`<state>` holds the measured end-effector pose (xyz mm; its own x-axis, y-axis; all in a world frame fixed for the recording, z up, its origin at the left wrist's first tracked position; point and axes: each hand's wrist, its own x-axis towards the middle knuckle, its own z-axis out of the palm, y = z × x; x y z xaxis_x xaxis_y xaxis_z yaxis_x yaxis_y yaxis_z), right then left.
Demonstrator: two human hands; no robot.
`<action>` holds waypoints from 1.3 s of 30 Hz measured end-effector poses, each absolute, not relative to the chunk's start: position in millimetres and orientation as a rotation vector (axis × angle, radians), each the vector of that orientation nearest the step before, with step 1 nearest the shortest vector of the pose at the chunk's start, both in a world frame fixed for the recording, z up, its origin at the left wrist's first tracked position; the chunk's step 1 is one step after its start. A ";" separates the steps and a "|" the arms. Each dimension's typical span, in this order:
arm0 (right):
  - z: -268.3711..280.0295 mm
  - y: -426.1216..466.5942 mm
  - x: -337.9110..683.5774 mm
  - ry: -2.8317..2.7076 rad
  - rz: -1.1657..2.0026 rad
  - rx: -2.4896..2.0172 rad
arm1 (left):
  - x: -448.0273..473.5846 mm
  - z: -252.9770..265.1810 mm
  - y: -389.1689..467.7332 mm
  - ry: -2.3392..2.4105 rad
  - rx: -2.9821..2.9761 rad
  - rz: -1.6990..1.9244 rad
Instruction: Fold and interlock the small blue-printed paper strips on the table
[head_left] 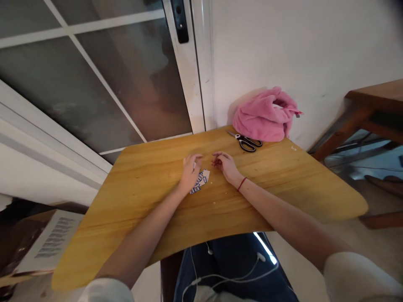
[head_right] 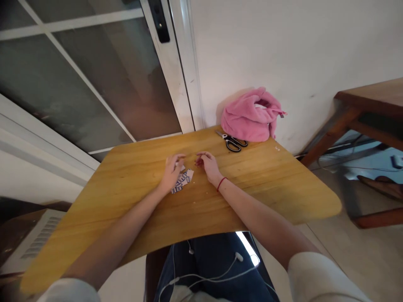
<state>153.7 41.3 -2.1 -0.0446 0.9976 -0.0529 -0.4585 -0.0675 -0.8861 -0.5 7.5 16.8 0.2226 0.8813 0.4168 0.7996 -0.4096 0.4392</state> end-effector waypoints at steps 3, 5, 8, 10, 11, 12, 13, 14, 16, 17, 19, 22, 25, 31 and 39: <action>-2.5 42.8 154.0 -0.814 1.434 -0.875 | -20.9 20.5 11.7 1.717 2.372 0.779; -3.4 43.3 153.2 -0.811 1.425 -0.867 | -32.3 21.4 8.4 1.729 2.409 0.556; -4.6 43.2 151.4 -0.819 1.433 -0.869 | -34.3 19.2 -1.3 1.618 2.522 0.311; -4.9 42.6 151.1 -0.830 1.437 -0.856 | -23.9 15.5 -6.1 1.552 2.581 0.236; -4.8 42.3 151.3 -0.829 1.436 -0.844 | -16.1 13.1 -6.9 1.538 2.597 0.215; -4.6 42.0 151.7 -0.825 1.437 -0.833 | -7.5 10.7 -6.5 1.537 2.600 0.204; -4.3 41.9 152.3 -0.821 1.438 -0.826 | 1.4 8.3 -4.9 1.533 2.597 0.190; -3.9 42.0 152.9 -0.819 1.436 -0.826 | 9.8 6.2 -2.2 1.526 2.596 0.178; -3.0 42.8 154.2 -0.826 1.414 -0.845 | 22.8 3.2 5.8 1.488 2.610 0.151; -2.5 43.6 154.9 -0.836 1.394 -0.858 | 26.6 2.5 10.6 1.483 2.611 0.141; -1.9 45.8 156.3 -0.857 1.343 -0.887 | 28.1 2.8 20.6 1.560 2.571 0.141; -2.8 49.7 158.9 -0.888 1.278 -0.949 | 17.0 6.0 32.3 1.833 2.422 0.180; -5.8 52.1 160.7 -0.973 1.164 -1.029 | -3.8 9.3 37.0 2.075 2.255 0.256; -5.1 32.1 147.5 -1.577 0.946 -1.083 | -32.6 7.0 30.0 2.213 2.156 0.193; -4.7 18.8 135.9 -1.397 1.313 -0.888 | 7.7 3.3 -2.8 1.665 2.349 0.262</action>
<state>135.9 18.8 -4.7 -0.2486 0.9535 0.1707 -0.1113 0.1469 -0.9829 7.7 -2.8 3.3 0.3307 0.9437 0.0020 0.8988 -0.3156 0.3042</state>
